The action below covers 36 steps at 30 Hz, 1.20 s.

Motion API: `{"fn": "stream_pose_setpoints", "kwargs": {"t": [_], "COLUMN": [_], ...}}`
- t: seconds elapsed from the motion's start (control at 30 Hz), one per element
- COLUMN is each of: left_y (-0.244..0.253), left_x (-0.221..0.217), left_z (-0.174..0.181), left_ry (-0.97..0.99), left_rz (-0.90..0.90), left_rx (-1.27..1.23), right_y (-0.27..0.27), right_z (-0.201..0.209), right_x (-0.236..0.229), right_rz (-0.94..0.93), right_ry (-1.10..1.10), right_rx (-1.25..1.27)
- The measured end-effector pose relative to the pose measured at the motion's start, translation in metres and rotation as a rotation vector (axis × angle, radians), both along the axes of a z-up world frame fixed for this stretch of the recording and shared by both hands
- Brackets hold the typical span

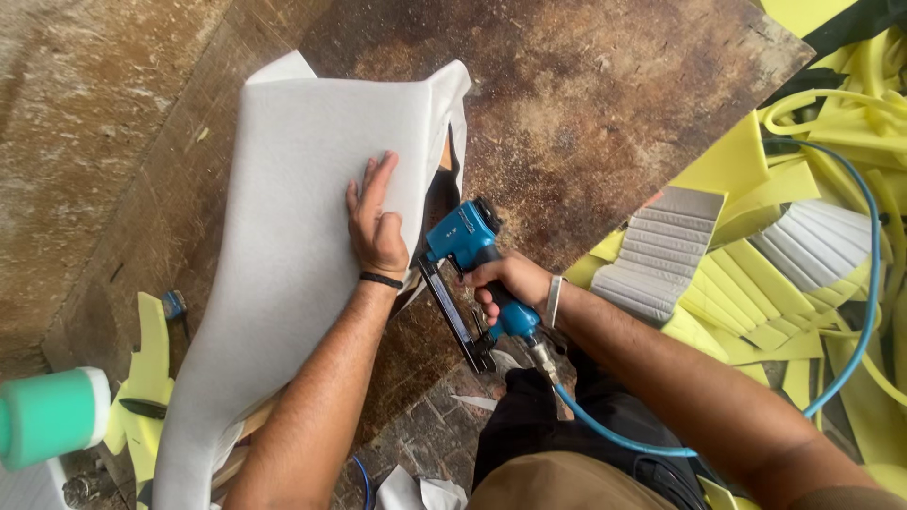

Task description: The person staples a light-colored fabric cover onto a contoured foam seat using a pneumatic staple gun, then trims excess fabric with scissors. The person repeatedly smooths and adjusts the fabric to fit the seat's curves before securing it.

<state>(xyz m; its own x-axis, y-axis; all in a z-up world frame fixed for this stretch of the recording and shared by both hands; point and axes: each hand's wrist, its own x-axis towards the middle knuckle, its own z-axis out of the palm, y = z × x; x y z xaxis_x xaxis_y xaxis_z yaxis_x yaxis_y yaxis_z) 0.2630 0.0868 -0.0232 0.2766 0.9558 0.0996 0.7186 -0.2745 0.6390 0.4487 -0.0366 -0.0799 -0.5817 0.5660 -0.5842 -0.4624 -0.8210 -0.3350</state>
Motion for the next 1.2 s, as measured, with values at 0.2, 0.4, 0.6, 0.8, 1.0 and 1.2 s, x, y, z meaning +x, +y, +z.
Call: {"fn": "stream_pose_setpoints", "kwargs": {"t": [0.2,0.4,0.6,0.8,1.0,1.2], "left_y": [-0.006,-0.007,-0.005,-0.009,-0.005,-0.007], "left_x": [0.000,0.002,0.003,0.004,0.007,0.007], "left_z": [0.004,0.005,0.005,-0.002,0.000,-0.002], "left_ry": [-0.068,-0.124,-0.119,-0.094,-0.104,-0.101], "left_rz": [0.021,0.035,0.069,0.070,0.082,0.071], "left_rx": [-0.002,0.004,0.034,0.066,0.042,0.062], "right_y": [-0.004,0.023,0.061,0.070,0.070,0.083], "right_z": [-0.007,0.001,0.020,0.020,0.018,0.024], "right_x": [0.031,0.073,0.068,0.074,0.076,0.083], "right_rz": [-0.110,0.280,0.585,0.548,0.356,0.595], "right_ry": [-0.140,-1.306,-1.486,-1.475,-1.464,-1.452], "right_rx": [0.323,1.348,1.574,1.672,1.800,1.732]}}
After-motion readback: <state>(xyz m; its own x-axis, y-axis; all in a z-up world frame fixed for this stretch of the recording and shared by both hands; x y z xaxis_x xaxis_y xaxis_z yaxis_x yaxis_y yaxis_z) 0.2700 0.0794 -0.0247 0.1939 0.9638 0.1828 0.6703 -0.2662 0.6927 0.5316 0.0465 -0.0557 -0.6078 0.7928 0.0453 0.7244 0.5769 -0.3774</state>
